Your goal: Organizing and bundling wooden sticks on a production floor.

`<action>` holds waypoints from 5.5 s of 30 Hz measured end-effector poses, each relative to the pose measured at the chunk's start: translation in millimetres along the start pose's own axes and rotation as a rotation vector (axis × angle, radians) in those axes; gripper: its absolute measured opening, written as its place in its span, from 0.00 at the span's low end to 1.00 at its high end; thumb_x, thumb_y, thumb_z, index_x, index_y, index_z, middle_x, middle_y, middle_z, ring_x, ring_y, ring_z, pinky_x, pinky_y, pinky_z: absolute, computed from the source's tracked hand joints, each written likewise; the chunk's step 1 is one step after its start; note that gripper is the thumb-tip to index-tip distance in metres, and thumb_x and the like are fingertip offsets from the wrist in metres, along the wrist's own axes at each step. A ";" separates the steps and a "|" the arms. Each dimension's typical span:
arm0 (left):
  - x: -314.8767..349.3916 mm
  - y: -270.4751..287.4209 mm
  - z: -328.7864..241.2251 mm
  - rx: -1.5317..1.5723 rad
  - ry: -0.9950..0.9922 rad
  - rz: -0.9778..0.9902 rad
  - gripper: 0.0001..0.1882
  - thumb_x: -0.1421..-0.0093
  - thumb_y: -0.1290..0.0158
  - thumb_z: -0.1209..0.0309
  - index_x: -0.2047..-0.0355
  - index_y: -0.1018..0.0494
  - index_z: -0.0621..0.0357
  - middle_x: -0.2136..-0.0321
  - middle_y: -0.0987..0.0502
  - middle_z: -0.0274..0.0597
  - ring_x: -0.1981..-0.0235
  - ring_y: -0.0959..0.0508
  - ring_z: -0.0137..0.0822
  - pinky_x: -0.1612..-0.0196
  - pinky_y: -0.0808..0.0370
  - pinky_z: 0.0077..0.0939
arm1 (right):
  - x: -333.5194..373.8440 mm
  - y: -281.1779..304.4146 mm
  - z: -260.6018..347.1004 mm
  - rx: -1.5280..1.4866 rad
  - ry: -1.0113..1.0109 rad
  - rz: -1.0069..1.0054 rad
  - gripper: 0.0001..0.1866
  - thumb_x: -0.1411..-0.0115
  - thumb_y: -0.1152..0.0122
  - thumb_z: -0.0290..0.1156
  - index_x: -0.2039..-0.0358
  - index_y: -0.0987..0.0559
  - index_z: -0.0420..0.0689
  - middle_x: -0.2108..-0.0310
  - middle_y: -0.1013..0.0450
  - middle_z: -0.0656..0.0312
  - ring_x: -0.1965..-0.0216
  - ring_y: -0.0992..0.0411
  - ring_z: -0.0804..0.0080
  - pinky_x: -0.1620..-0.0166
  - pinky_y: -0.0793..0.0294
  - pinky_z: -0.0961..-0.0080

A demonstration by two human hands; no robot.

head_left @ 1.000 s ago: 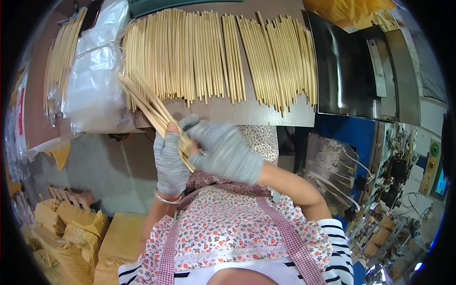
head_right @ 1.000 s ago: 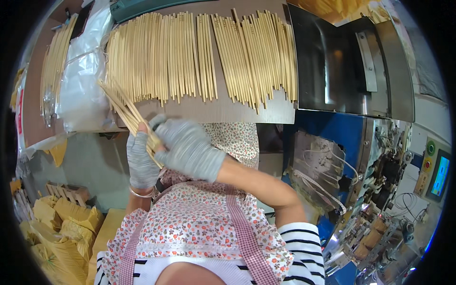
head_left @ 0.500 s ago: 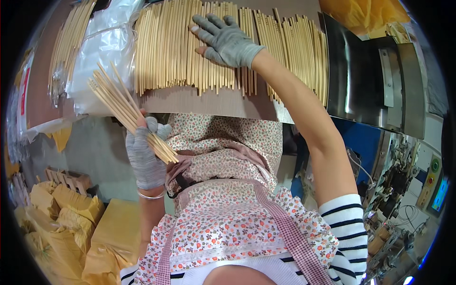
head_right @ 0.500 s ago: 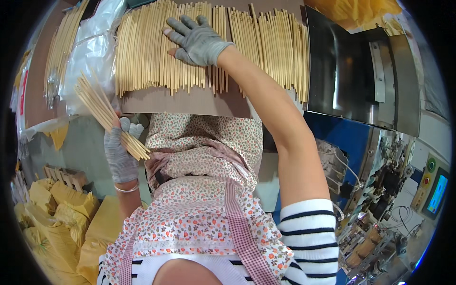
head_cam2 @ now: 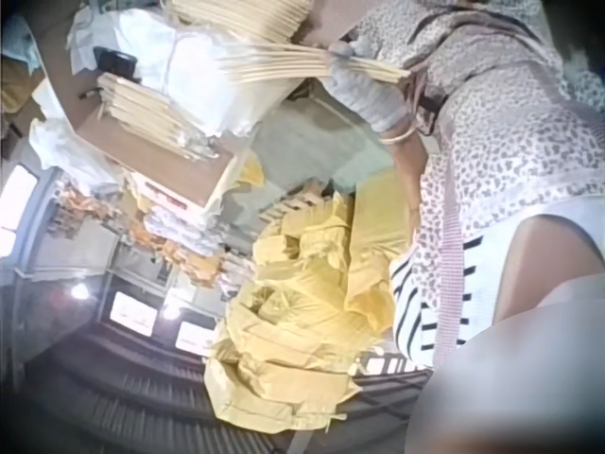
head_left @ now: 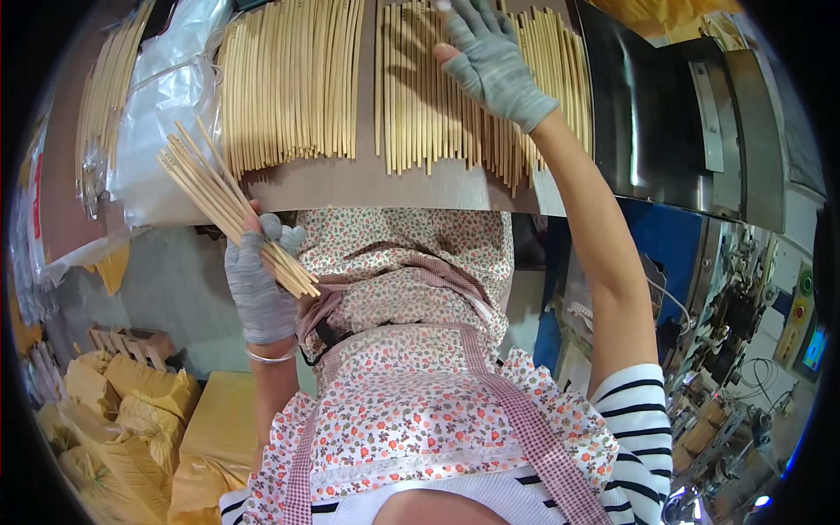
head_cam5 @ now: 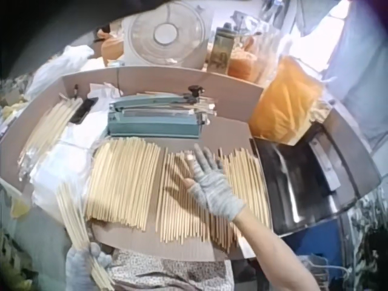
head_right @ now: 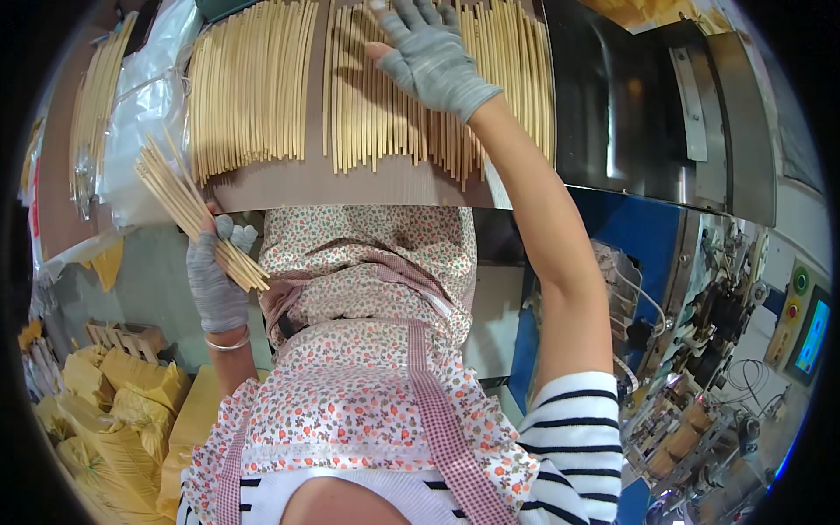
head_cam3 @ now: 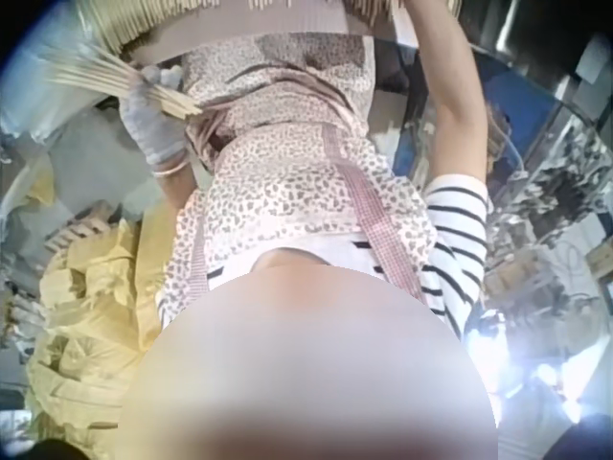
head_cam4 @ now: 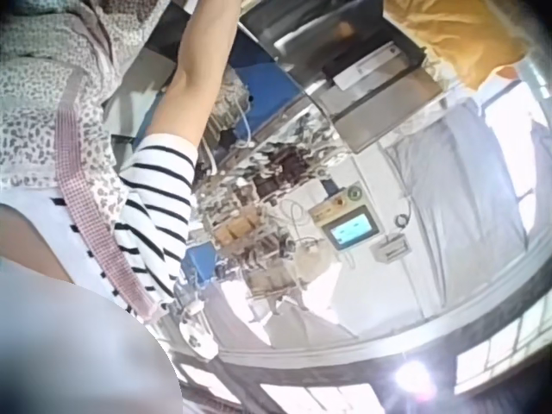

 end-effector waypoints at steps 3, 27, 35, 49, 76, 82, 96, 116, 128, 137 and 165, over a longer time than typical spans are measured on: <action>1.3 -1.7 3.4 0.030 0.014 0.048 0.12 0.34 0.58 0.71 0.53 0.36 0.64 0.75 0.32 0.36 0.76 0.30 0.30 0.69 0.26 0.26 | 17.0 -21.3 -8.2 0.184 -0.017 0.387 0.35 0.36 0.68 0.56 0.34 0.49 0.51 0.31 0.59 0.56 0.31 0.62 0.53 0.33 0.65 0.56; 10.4 14.4 5.7 0.038 0.015 0.022 0.15 0.35 0.54 0.69 0.52 0.37 0.64 0.75 0.32 0.36 0.74 0.26 0.31 0.65 0.21 0.29 | -34.0 -36.4 -2.8 -0.085 -0.072 0.244 0.34 0.36 0.63 0.51 0.36 0.45 0.43 0.33 0.54 0.47 0.33 0.58 0.47 0.34 0.59 0.54; 7.7 14.5 3.1 0.026 0.040 0.017 0.14 0.35 0.55 0.69 0.52 0.37 0.64 0.75 0.32 0.36 0.75 0.27 0.31 0.65 0.21 0.30 | -38.1 -74.6 81.7 -0.050 0.249 0.488 0.32 0.35 0.69 0.57 0.35 0.45 0.56 0.32 0.55 0.61 0.32 0.58 0.56 0.33 0.61 0.54; 11.0 11.8 6.5 0.042 0.032 0.036 0.13 0.34 0.57 0.70 0.52 0.37 0.64 0.74 0.32 0.36 0.74 0.27 0.28 0.64 0.20 0.27 | -12.2 -12.4 78.7 -0.203 0.211 0.194 0.23 0.39 0.49 0.46 0.44 0.29 0.54 0.45 0.34 0.59 0.41 0.40 0.54 0.40 0.41 0.60; 27.8 1.3 21.2 -0.094 0.123 -0.026 0.15 0.33 0.57 0.66 0.53 0.36 0.64 0.76 0.33 0.33 0.75 0.29 0.26 0.66 0.23 0.24 | 14.2 -12.0 118.5 -0.147 0.669 0.711 0.15 0.50 0.41 0.30 0.59 0.23 0.50 0.58 0.28 0.60 0.55 0.30 0.62 0.50 0.30 0.68; 28.5 4.9 25.2 -0.072 0.143 -0.008 0.14 0.33 0.57 0.66 0.53 0.36 0.63 0.75 0.33 0.33 0.74 0.29 0.26 0.66 0.23 0.25 | 5.6 -24.5 130.9 -0.127 0.707 0.863 0.13 0.45 0.43 0.31 0.59 0.23 0.47 0.61 0.27 0.58 0.59 0.29 0.61 0.52 0.30 0.66; 44.1 -20.6 29.1 0.028 0.355 -0.058 0.13 0.35 0.56 0.66 0.55 0.34 0.62 0.71 0.29 0.37 0.73 0.25 0.31 0.64 0.23 0.30 | 37.1 89.6 240.5 -0.291 0.863 -0.094 0.12 0.50 0.43 0.35 0.76 0.29 0.39 0.83 0.34 0.60 0.84 0.32 0.67 0.84 0.33 0.75; 29.7 -3.7 -9.5 0.163 0.041 0.164 0.13 0.36 0.51 0.66 0.53 0.36 0.57 0.72 0.33 0.35 0.73 0.31 0.28 0.66 0.29 0.27 | -2.1 -40.9 114.7 -0.101 0.096 0.473 0.38 0.40 0.58 0.56 0.38 0.41 0.40 0.35 0.50 0.50 0.34 0.53 0.52 0.36 0.57 0.47; 23.9 -19.0 1.0 0.131 0.135 0.160 0.14 0.36 0.52 0.66 0.54 0.37 0.57 0.73 0.35 0.32 0.73 0.33 0.26 0.65 0.30 0.25 | 10.4 -39.3 111.8 -0.119 0.009 0.523 0.41 0.41 0.59 0.61 0.37 0.42 0.40 0.34 0.53 0.50 0.33 0.56 0.51 0.35 0.62 0.46; 25.6 -17.7 8.4 0.139 0.182 0.109 0.12 0.37 0.51 0.67 0.56 0.37 0.57 0.73 0.33 0.34 0.75 0.31 0.28 0.66 0.28 0.26 | 23.0 -24.3 103.1 -0.051 -0.036 0.579 0.45 0.41 0.63 0.64 0.36 0.47 0.40 0.33 0.56 0.48 0.32 0.58 0.50 0.35 0.64 0.45; 21.7 -10.0 9.1 0.146 0.194 0.111 0.10 0.35 0.53 0.67 0.56 0.35 0.57 0.74 0.31 0.34 0.74 0.28 0.28 0.66 0.26 0.28 | 46.0 -4.3 66.6 0.083 -0.174 0.556 0.44 0.41 0.59 0.61 0.36 0.46 0.36 0.34 0.56 0.46 0.33 0.57 0.47 0.36 0.60 0.46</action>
Point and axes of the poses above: each hand's wrist, its own x-axis away from the middle knuckle, its own y-axis out of the back of the hand, z = x × y, the point moved 7 cm from there along -x, towards the middle knuckle
